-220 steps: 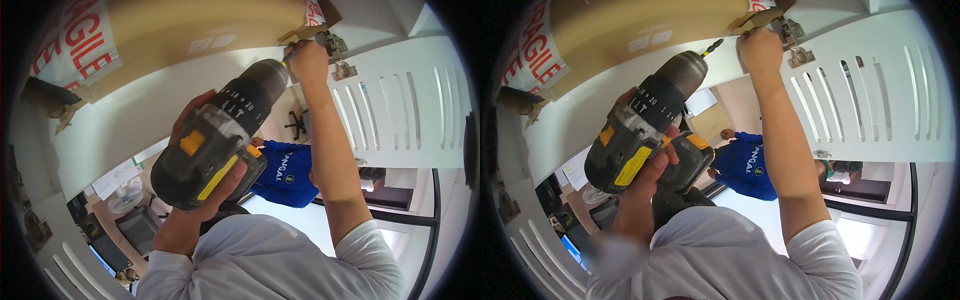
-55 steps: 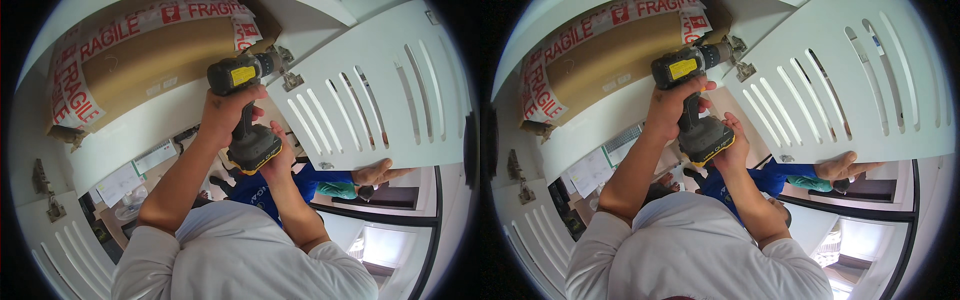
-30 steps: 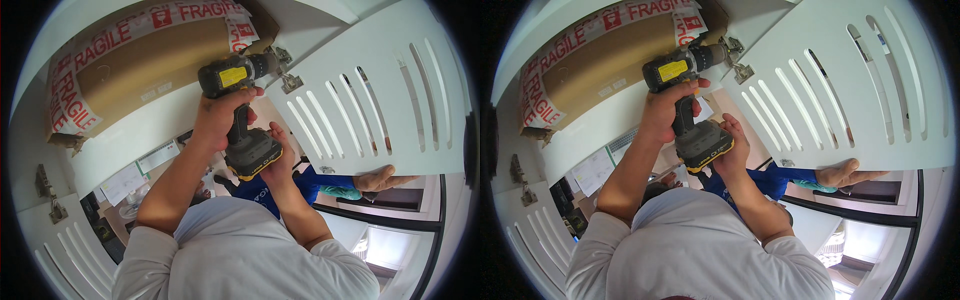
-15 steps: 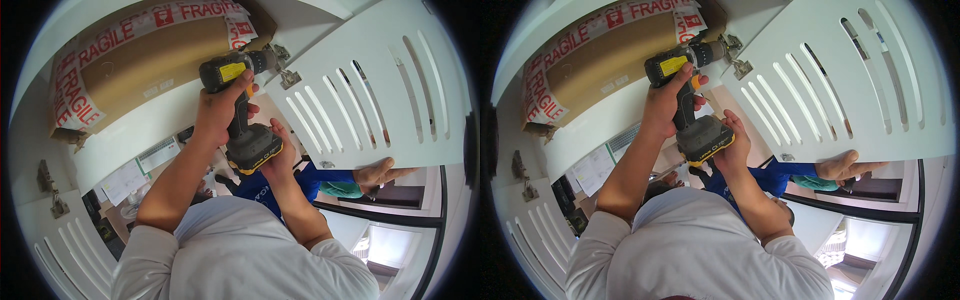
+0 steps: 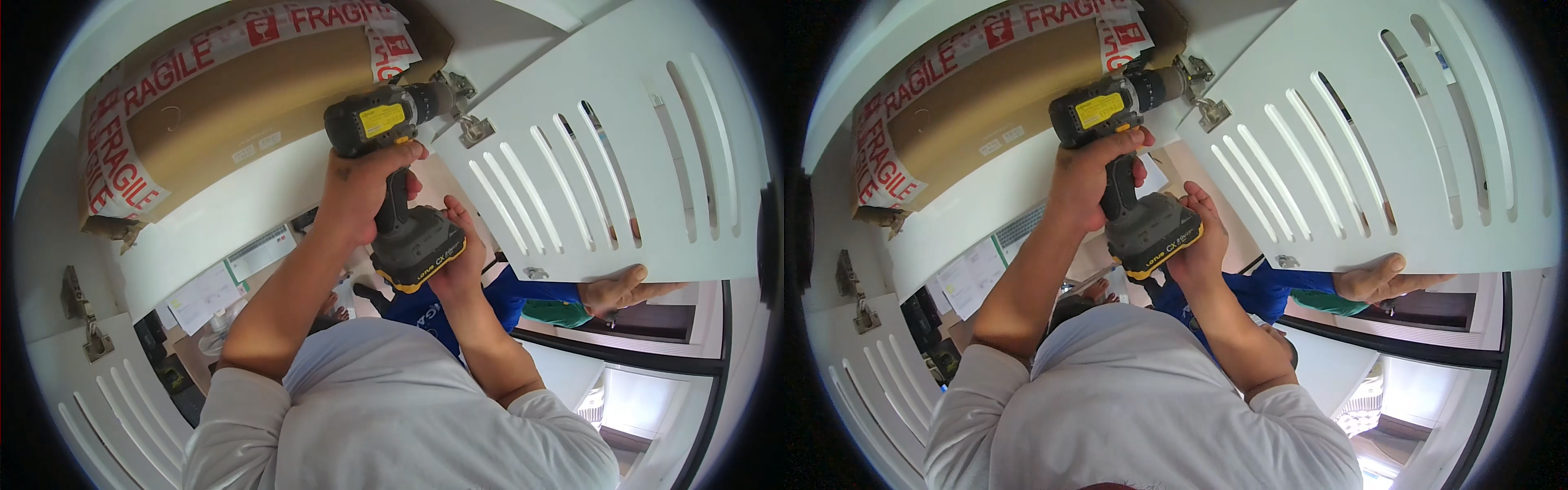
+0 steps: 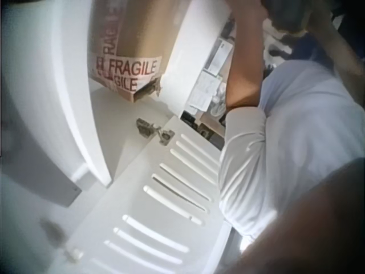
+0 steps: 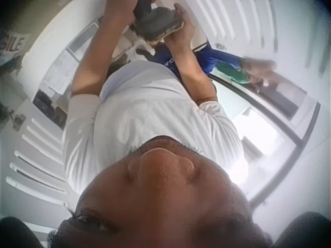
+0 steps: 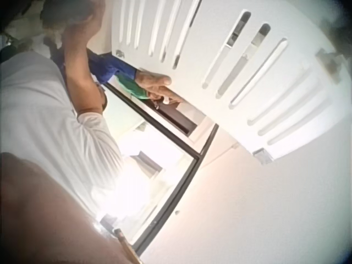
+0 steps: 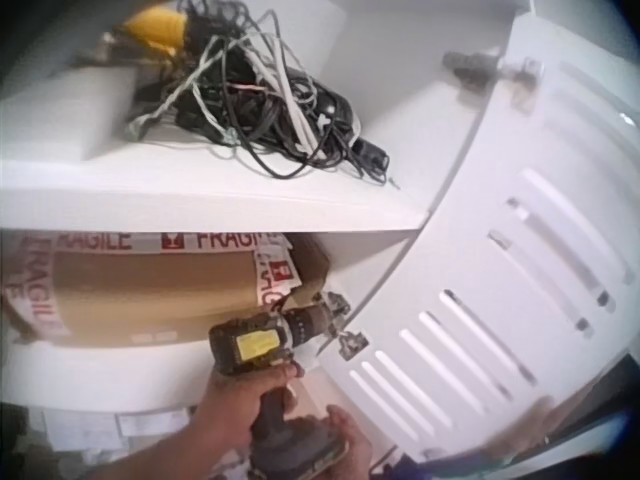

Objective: The person uses a cordless drill to attach a white slatted cabinet door to a wall-mounted cabinet. They align the door, drive screws into the hinges, and test the door's movement by opening and closing it. A second person is visible in the background.

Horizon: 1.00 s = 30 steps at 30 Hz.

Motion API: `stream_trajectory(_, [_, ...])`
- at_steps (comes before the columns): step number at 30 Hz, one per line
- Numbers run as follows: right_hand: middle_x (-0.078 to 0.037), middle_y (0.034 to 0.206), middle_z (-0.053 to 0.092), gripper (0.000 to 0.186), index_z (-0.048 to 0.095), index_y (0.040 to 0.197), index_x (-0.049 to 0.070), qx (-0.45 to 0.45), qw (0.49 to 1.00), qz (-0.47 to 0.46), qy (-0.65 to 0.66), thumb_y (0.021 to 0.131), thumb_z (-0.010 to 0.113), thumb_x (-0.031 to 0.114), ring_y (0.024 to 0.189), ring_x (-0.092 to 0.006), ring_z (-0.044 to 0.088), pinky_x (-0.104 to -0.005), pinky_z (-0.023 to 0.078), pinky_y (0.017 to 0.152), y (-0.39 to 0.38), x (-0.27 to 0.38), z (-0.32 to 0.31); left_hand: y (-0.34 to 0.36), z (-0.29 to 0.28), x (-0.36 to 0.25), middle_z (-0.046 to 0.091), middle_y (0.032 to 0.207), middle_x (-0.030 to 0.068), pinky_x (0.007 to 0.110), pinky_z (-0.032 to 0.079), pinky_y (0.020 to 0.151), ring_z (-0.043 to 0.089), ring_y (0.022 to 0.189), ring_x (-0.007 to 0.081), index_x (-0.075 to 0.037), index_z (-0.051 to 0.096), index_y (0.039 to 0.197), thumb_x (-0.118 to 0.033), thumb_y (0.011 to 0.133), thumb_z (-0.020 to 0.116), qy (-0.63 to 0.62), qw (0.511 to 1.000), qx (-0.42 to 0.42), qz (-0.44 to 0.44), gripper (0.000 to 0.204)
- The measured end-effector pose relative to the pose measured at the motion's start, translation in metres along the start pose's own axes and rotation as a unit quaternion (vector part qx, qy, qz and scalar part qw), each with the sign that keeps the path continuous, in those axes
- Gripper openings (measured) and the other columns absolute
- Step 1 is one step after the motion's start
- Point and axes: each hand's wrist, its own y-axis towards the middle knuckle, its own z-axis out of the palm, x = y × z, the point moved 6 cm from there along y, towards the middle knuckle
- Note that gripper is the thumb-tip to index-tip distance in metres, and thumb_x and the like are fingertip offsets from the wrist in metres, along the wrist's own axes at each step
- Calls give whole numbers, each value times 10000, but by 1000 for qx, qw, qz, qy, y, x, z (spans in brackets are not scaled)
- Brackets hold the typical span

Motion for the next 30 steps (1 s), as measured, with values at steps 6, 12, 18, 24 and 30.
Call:
stream_trajectory(6, [-59,925,595,295,490,1299,1,5,1000,11,15,1029,435,106,888,-197,637,-335,539,843,3,-7,3,-2,1,-3,725,910,89,314,519,554,632,609,157,0,690,1034,-95,817,759,20,1000,-3,-4,247])
stream_trajectory(12, [-61,937,594,318,476,1319,0,6,1000,27,1,1020,451,106,913,-177,630,-328,532,850,3,-10,5,-2,6,-15,739,948,82,306,504,551,625,613,150,-7,699,1072,-102,824,759,17,1000,20,13,272])
stream_trajectory(18, [-45,950,605,341,484,1345,-7,11,1000,24,-5,1021,471,98,892,-159,623,-308,520,854,2,-9,5,2,3,-14,754,1055,128,285,530,561,614,605,131,3,636,1155,-97,858,737,32,999,42,-4,329])
stream_trajectory(24, [-48,945,621,296,518,1326,-11,25,996,2,-84,1061,462,107,896,-167,637,-308,517,872,3,-6,5,-1,-12,-13,693,900,66,290,502,553,616,597,140,-23,677,1045,-122,793,823,6,999,33,-1,308])
stream_trajectory(30, [-71,915,664,210,562,1221,12,39,994,-57,-83,1079,458,126,919,-229,695,-378,556,928,8,-16,-18,-47,-49,5,713,951,58,297,543,621,660,707,147,-24,686,1090,-141,780,860,-28,998,31,38,375])
